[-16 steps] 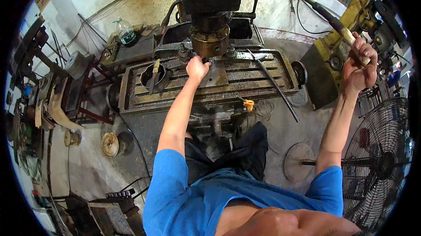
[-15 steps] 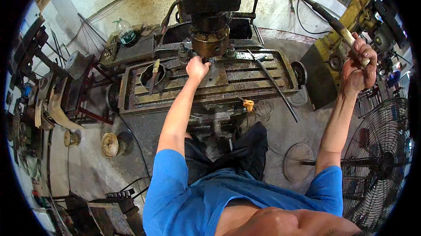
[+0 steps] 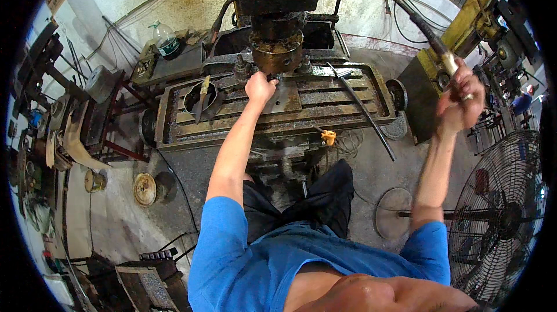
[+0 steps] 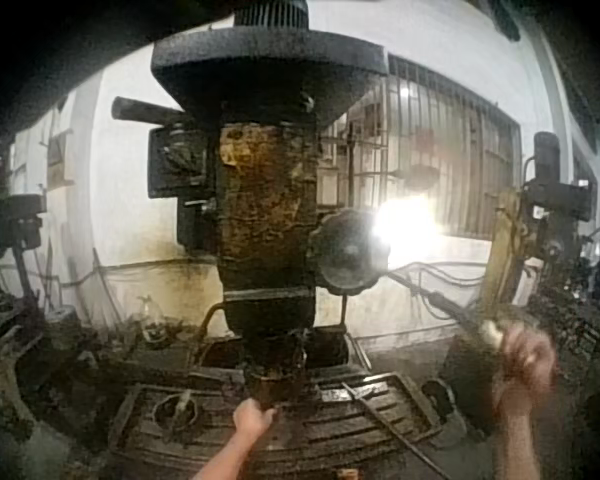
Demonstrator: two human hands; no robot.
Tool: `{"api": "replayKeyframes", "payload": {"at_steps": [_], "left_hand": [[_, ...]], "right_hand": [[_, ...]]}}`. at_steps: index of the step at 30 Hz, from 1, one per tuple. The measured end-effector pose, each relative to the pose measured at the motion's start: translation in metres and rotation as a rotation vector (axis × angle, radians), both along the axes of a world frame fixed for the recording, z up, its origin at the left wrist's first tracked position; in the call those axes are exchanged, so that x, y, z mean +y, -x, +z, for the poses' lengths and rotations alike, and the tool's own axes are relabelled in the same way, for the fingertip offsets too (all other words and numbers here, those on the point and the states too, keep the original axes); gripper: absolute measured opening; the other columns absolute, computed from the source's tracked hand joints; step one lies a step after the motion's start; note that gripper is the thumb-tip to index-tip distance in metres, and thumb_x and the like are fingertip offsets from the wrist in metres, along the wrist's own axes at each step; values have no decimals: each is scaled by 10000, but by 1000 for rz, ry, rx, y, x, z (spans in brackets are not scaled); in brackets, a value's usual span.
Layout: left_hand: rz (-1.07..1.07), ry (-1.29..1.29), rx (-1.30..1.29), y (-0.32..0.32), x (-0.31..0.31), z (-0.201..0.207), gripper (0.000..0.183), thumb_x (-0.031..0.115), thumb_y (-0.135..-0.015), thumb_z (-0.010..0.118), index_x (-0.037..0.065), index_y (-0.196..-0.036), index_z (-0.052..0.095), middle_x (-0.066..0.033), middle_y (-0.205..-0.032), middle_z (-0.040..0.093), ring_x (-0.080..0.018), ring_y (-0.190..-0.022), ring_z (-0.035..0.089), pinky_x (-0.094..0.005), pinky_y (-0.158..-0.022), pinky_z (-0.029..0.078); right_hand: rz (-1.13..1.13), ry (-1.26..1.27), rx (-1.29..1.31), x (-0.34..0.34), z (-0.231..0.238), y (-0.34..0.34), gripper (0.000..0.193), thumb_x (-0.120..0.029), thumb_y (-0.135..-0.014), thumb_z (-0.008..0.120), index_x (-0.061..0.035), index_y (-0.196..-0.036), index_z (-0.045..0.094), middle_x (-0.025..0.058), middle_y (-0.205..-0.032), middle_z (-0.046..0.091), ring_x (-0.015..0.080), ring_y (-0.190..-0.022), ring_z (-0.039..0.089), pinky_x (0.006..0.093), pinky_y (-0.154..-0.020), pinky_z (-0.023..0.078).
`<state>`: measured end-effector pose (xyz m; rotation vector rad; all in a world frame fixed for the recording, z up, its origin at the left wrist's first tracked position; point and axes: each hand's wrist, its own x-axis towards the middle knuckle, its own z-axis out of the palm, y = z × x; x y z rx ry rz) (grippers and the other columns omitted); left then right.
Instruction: The person operates a milling machine to process metal components, using an air nozzle to clear debris and placing the components into a tray.
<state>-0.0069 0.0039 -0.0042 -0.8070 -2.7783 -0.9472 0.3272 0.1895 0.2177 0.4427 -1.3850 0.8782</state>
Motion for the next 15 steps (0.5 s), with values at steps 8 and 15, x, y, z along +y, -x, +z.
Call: {"api": "replayKeyframes", "payload": {"at_steps": [8, 15], "left_hand": [[-85, 17, -54, -3, -18, 15, 318, 312, -686, 689, 38, -839, 641, -176, -744, 626, -340, -729, 607, -413, -635, 483], [49, -98, 473, -13, -151, 51, 427, 345, -757, 617, 136, -1122, 545, -96, -794, 608, -279, -677, 608, -378, -570, 474]], "right_hand": [[-12, -15, -17, -11, 7, 4, 161, -180, -654, 481, -26, -695, 500, 65, -677, 483, 239, -764, 483, 527, -948, 306], [21, -23, 19, 0, 1, -3, 213, -202, -632, 484, -12, -722, 518, 89, -708, 516, 250, -789, 495, 524, -954, 304]]}}
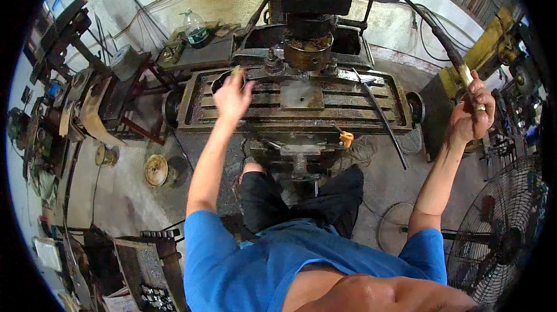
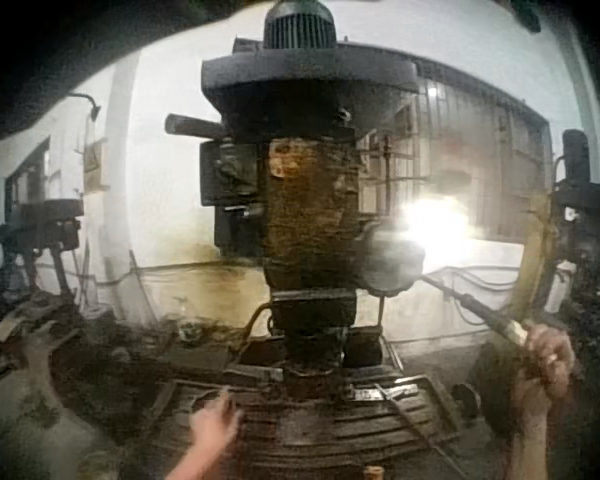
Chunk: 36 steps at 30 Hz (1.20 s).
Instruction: The person operates a milling machine to process metal components, using an air nozzle to clear debris and placing the components into a tray.
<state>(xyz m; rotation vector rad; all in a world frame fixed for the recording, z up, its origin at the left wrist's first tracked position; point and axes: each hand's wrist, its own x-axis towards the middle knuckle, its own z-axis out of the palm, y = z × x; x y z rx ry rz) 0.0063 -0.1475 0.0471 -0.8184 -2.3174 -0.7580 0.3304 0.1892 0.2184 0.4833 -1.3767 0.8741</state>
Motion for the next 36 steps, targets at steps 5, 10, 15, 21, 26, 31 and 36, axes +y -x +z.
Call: {"api": "replayKeyframes", "payload": {"at_steps": [5, 10, 15, 21, 26, 31, 36], "left_hand": [[168, 375, 2, 9, -59, -15, 494, 414, -784, 561, 120, -1174, 494, -148, -794, 589, -311, -614, 603, -412, -518, 471], [92, 243, -61, 30, -60, -37, 303, 264, -829, 519, 86, -1069, 570, -163, -740, 622, -338, -650, 609, -439, -564, 473], [-262, -404, -517, 1, -9, -34, 215, 168, -832, 518, 19, -937, 631, -188, -814, 626, -315, -751, 623, -359, -669, 473], [-163, -308, -451, -16, 76, -29, 218, 183, -822, 516, 23, -912, 633, -196, -784, 616, -348, -781, 603, -393, -675, 465], [-132, -272, -477, -15, 104, -39, 218, 182, -818, 525, 25, -924, 632, -191, -798, 622, -349, -790, 601, -405, -678, 469], [-172, -299, -442, -13, 104, -48, 213, 174, -813, 533, 30, -930, 639, -183, -796, 628, -334, -781, 612, -393, -679, 476], [-197, -314, -490, -16, 96, -47, 219, 179, -819, 533, 32, -941, 641, -178, -803, 634, -310, -805, 620, -369, -695, 477]], "right_hand": [[-48, 27, 5, -5, 3, 2, 225, -213, -631, 486, -6, -717, 511, 102, -715, 522, 262, -793, 502, 531, -944, 309], [40, 35, -1, -8, 8, 5, 177, -133, -638, 464, 16, -721, 512, 142, -763, 540, 264, -807, 516, 546, -960, 301], [33, 34, 8, 2, 15, 3, 184, -98, -627, 443, 31, -732, 525, 163, -763, 535, 251, -793, 517, 551, -971, 294], [44, 26, -37, -8, 6, -2, 182, -79, -581, 423, 30, -688, 522, 110, -721, 526, 253, -789, 513, 583, -978, 262], [47, 42, -11, -8, 3, 1, 200, -72, -555, 417, 32, -693, 517, 112, -718, 524, 252, -792, 513, 577, -983, 260], [40, 70, -8, -10, -5, 2, 208, -59, -546, 404, 28, -697, 517, 117, -725, 522, 250, -790, 509, 571, -989, 252], [81, 107, -14, -14, -15, 2, 216, -44, -533, 385, 28, -689, 514, 118, -722, 516, 250, -797, 500, 555, -1005, 233]]}}
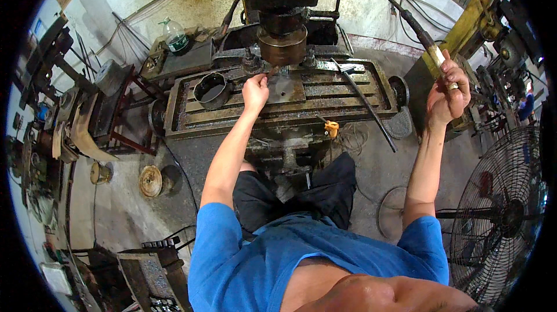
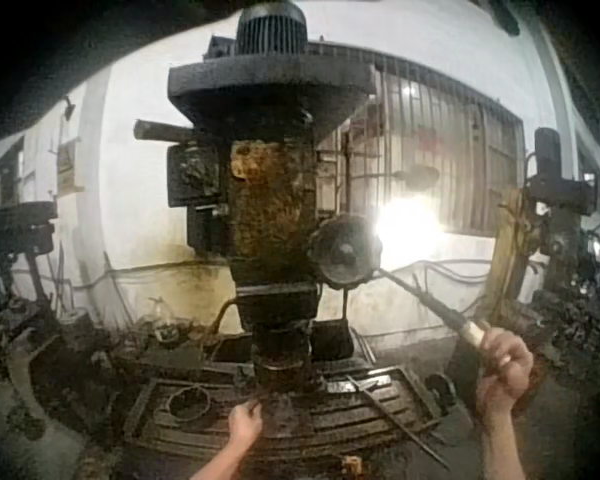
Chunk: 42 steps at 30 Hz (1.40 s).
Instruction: The person operates a milling machine to process metal components, using an air nozzle to clear debris and placing the components into a tray.
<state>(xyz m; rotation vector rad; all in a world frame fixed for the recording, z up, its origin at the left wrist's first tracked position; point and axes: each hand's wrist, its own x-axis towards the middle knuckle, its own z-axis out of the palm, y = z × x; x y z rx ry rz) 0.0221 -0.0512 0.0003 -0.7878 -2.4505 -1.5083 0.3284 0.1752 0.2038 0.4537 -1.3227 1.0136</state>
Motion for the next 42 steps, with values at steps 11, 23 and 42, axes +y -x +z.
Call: {"api": "replayKeyframes", "payload": {"at_steps": [11, 23, 42], "left_hand": [[-163, -31, -163, -18, -19, -6, 244, 172, -814, 516, -6, -945, 621, -201, -837, 625, -308, -794, 615, -350, -688, 454], [-465, -63, -374, -22, -30, 14, 288, 137, -900, 459, -85, -1074, 519, -85, -545, 523, -136, -373, 469, -277, -352, 386], [-323, -13, -130, -23, -37, 5, 263, 194, -873, 498, -3, -1032, 574, -23, -650, 524, -71, -498, 467, -239, -433, 402]], "right_hand": [[-155, 98, 40, -14, -13, -2, 195, -165, -599, 500, 22, -641, 538, 131, -712, 568, 239, -764, 545, 508, -954, 331], [11, 54, 28, -3, -31, -3, 95, -44, -550, 486, -4, -594, 559, 77, -674, 571, 203, -743, 534, 406, -927, 353], [-146, -66, -37, 1, -7, -10, 209, -141, -612, 461, 41, -664, 547, 184, -800, 592, 261, -824, 560, 515, -961, 326]]}}
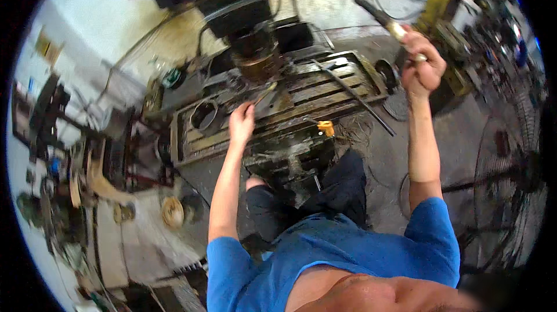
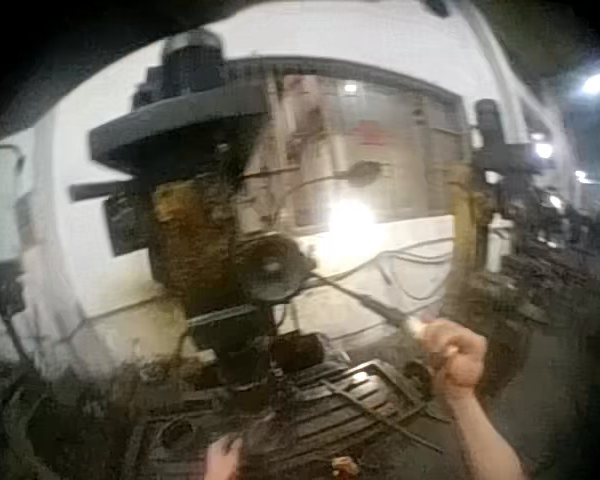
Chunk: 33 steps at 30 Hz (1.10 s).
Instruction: The person operates a milling machine to process metal components, using an air nozzle to clear debris and placing the components into a tray.
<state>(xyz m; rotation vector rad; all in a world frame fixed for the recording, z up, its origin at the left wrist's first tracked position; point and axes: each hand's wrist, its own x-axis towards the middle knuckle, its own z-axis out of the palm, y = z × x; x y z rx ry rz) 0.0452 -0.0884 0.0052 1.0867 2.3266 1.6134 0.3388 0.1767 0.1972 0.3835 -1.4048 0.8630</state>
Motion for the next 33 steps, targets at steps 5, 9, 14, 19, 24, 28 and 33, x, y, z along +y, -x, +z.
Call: {"api": "replayKeyframes", "payload": {"at_steps": [5, 9, 14, 19, 24, 28, 33], "left_hand": [[53, 35, 73, 0, 9, -1, 257, 195, -875, 485, -2, -1008, 582, -55, -618, 541, -125, -462, 514, -279, -451, 434], [92, 12, 194, 7, 18, -8, 252, 187, -869, 493, -5, -1004, 582, -100, -612, 566, -155, -467, 547, -297, -473, 431], [158, -73, 281, 13, 28, -16, 219, 148, -859, 491, -12, -961, 599, -141, -617, 581, -191, -486, 563, -311, -510, 428], [164, -86, 177, 11, 35, -13, 214, 144, -853, 497, -15, -953, 599, -142, -619, 584, -205, -503, 576, -315, -516, 431], [264, -161, 286, 13, 42, -17, 195, 136, -835, 511, -9, -924, 607, -165, -673, 602, -276, -599, 598, -361, -571, 448], [337, 14, 307, 13, 38, -7, 178, 119, -820, 515, 1, -911, 611, -192, -736, 604, -333, -696, 597, -392, -620, 456], [349, -30, 343, 15, 22, -5, 171, 115, -815, 525, 7, -914, 612, -199, -768, 602, -338, -710, 596, -389, -629, 460]], "right_hand": [[38, -33, 52, 3, 13, 9, 179, -98, -585, 469, 44, -667, 542, 170, -733, 563, 269, -782, 545, 543, -967, 294], [-13, -109, 51, 16, 25, 13, 133, -73, -603, 477, 39, -650, 531, 150, -694, 546, 251, -751, 537, 544, -957, 299], [-55, -132, 37, 20, 49, 16, 124, -51, -648, 471, 45, -678, 542, 150, -703, 547, 235, -723, 527, 507, -948, 297], [-117, -172, 43, 32, 83, 10, 187, -74, -679, 450, 76, -735, 548, 156, -721, 558, 255, -757, 557, 490, -933, 343], [-83, -197, -21, 51, 126, 12, 214, -78, -798, 446, 107, -761, 547, 148, -792, 561, 251, -788, 557, 441, -858, 415], [-153, -323, -37, 72, 161, 12, 135, 31, -793, 473, 121, -805, 573, 157, -861, 593, 254, -798, 583, 375, -768, 477], [-328, -369, -138, 74, 188, 15, 166, 25, -821, 474, 127, -902, 578, 155, -929, 608, 212, -857, 592, 294, -787, 464]]}}
